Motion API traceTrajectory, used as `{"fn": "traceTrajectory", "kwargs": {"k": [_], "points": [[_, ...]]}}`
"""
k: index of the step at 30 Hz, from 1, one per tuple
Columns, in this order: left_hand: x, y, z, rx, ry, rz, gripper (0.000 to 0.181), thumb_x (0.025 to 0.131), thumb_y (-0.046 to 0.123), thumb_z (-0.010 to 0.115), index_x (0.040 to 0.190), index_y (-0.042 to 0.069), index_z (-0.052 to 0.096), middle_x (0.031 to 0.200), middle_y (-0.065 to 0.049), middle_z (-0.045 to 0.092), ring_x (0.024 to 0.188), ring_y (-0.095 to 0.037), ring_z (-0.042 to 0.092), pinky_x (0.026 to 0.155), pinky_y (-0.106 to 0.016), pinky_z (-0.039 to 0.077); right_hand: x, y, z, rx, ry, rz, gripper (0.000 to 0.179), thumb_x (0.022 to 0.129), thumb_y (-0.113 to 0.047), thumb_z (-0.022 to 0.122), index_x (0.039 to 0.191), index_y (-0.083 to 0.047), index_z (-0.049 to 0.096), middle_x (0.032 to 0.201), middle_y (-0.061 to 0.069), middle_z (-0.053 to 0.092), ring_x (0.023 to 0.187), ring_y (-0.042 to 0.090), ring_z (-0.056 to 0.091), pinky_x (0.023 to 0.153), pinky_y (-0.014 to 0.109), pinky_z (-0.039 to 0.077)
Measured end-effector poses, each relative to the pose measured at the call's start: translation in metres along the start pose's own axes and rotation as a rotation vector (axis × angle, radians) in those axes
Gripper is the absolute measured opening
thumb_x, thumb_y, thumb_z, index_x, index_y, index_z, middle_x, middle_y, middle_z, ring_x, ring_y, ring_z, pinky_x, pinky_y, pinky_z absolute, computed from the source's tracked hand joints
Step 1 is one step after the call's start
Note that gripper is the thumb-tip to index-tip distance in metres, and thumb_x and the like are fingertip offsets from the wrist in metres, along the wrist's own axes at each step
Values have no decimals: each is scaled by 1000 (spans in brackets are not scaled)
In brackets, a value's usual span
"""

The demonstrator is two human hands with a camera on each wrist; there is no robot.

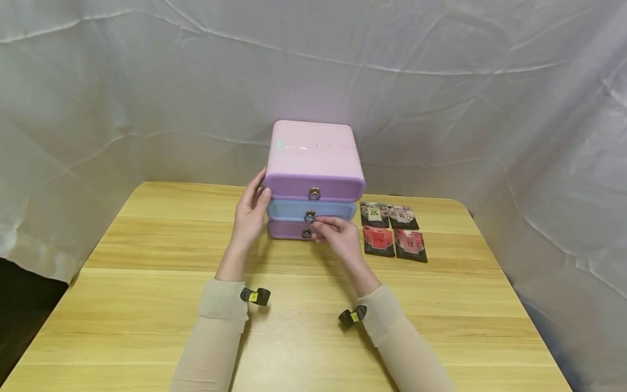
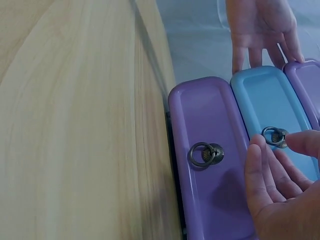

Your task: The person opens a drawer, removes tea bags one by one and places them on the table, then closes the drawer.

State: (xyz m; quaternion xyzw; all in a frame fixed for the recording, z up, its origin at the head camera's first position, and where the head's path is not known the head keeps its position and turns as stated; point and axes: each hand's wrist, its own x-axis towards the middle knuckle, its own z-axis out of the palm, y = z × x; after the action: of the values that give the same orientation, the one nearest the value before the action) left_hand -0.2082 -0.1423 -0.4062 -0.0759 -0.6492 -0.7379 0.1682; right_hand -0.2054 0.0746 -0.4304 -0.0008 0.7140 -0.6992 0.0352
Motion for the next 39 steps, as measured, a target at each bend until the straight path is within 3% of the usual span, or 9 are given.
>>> {"fn": "traceTrajectory", "kwargs": {"k": [5, 12, 23, 26, 31, 39], "points": [[0, 0, 0, 1, 1, -6, 49, 110, 11, 52, 158, 11, 44, 164, -6, 41, 150, -27, 40, 124, -34, 36, 0, 1, -1, 20, -3, 32, 28, 96, -10, 73, 119, 7, 72, 113, 28, 74, 91, 36, 76, 78, 35, 66], [1, 0, 0, 2, -4, -14, 50, 109, 12, 52, 158, 11, 44, 165, -6, 39, 151, -27, 39, 124, -34, 34, -1, 2, -3, 6, -14, 57, 27, 96, -11, 73, 118, 5, 74, 111, 23, 76, 85, 26, 77, 77, 33, 66], [1, 0, -1, 0, -5, -13, 49, 110, 13, 52, 158, 12, 44, 165, -4, 40, 150, -24, 40, 124, -32, 35, 1, 14, -15, -104, -162, 137, 24, 96, -9, 71, 113, 8, 74, 105, 24, 76, 82, 25, 75, 79, 39, 66], [1, 0, 0, 6, -11, -15, 49, 110, 13, 52, 159, 12, 43, 166, -4, 39, 151, -25, 39, 124, -33, 34, 3, 19, -18, -112, -171, 171, 25, 97, -10, 70, 113, 8, 73, 106, 24, 76, 81, 25, 75, 78, 39, 66], [0, 0, -1, 18, -8, -23, 49, 110, 15, 52, 159, 14, 44, 165, -4, 39, 151, -25, 39, 124, -33, 35, 8, 24, -19, -74, -190, 241, 32, 101, -14, 67, 120, 11, 70, 113, 27, 74, 83, 26, 77, 79, 38, 66], [0, 0, 0, -5, -3, -6, 50, 109, 13, 53, 158, 13, 44, 165, -4, 41, 149, -25, 41, 123, -33, 36, 9, 29, -17, 66, -236, 264, 35, 101, -12, 65, 125, 14, 65, 123, 31, 69, 92, 28, 78, 85, 40, 65]]}}
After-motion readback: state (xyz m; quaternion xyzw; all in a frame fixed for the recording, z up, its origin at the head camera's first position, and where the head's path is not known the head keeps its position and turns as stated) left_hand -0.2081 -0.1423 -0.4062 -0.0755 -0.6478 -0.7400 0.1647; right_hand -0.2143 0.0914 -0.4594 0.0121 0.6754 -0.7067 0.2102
